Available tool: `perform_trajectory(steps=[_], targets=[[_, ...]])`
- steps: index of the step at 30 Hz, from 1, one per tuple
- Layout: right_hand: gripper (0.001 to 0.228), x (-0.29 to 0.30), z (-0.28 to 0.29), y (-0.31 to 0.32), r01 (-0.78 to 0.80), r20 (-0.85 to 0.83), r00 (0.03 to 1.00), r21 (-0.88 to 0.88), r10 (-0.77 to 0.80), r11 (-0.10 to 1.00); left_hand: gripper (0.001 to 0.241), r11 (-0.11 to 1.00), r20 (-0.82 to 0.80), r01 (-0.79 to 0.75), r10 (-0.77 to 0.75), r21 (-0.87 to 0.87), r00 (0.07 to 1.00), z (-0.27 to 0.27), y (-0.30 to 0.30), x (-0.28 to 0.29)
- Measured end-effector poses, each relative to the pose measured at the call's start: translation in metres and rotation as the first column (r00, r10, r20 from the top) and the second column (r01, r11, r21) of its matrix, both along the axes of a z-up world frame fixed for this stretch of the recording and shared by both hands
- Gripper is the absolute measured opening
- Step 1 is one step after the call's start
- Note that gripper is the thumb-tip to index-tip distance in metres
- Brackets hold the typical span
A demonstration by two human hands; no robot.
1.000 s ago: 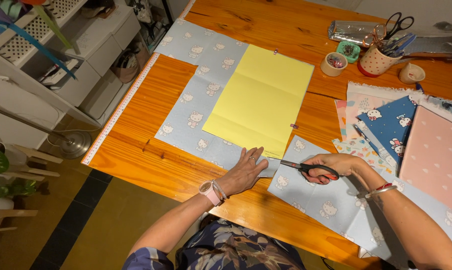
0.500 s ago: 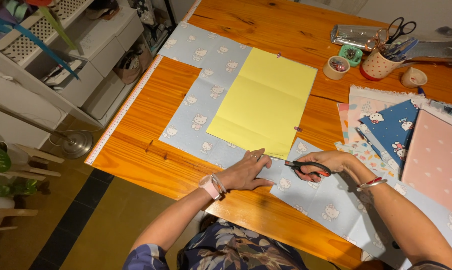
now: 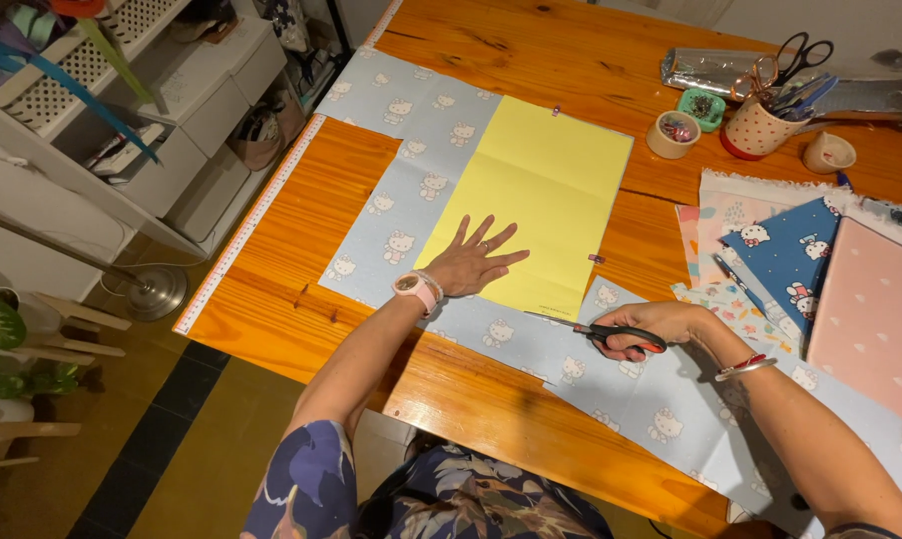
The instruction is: The person places a yellow paper template on a piece of light blue Hello Kitty patterned fabric and secures it with clips. They then use scissors to cut the fabric along the template's edges, creating a shaped piece. Finally, they fold the cut fabric strip.
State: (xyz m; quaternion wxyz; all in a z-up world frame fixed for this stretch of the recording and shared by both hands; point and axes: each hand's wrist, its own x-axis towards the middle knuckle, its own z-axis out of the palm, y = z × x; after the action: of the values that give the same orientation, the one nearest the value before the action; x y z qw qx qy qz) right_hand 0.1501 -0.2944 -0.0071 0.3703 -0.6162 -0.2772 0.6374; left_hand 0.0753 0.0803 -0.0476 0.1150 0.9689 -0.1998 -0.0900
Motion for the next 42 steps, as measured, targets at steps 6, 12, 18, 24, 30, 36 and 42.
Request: perform_trajectory(steps=[6,12,18,24,30,36,42], targets=[[0.042,0.001,-0.003,0.014,-0.050,0.012,0.999,0.009,0.049,0.999,0.053,0.999,-0.003,0.021,-0.021,0.029,1.000,-0.022,0.006,0.012],[0.037,-0.003,-0.006,0.013,-0.001,0.003,1.000,0.016,0.001,1.000,0.053,1.000,-0.030,0.024,-0.024,0.002,0.999,-0.021,0.008,0.015],[0.029,-0.003,-0.020,0.004,0.050,0.013,0.999,0.000,-0.050,0.999,0.053,0.999,-0.055,0.037,-0.036,0.013,0.998,-0.029,0.011,0.021],[0.037,-0.001,-0.014,0.027,-0.014,0.037,0.999,0.015,0.014,1.000,0.057,0.999,-0.114,0.018,-0.022,-0.039,0.993,-0.017,0.010,0.019],[0.042,-0.005,0.007,0.043,-0.010,0.109,0.994,-0.031,0.013,0.999,0.056,0.999,-0.163,0.010,-0.017,-0.039,0.987,-0.011,0.009,0.018],[0.034,-0.006,-0.007,0.037,0.054,0.126,0.991,-0.035,-0.049,0.998,0.057,1.000,-0.176,0.006,-0.011,-0.027,0.984,-0.010,0.008,0.018],[0.036,-0.002,0.001,0.040,0.029,0.176,0.984,-0.094,-0.012,0.995,0.059,0.999,-0.203,0.005,-0.012,-0.033,0.979,-0.002,0.008,0.016]])
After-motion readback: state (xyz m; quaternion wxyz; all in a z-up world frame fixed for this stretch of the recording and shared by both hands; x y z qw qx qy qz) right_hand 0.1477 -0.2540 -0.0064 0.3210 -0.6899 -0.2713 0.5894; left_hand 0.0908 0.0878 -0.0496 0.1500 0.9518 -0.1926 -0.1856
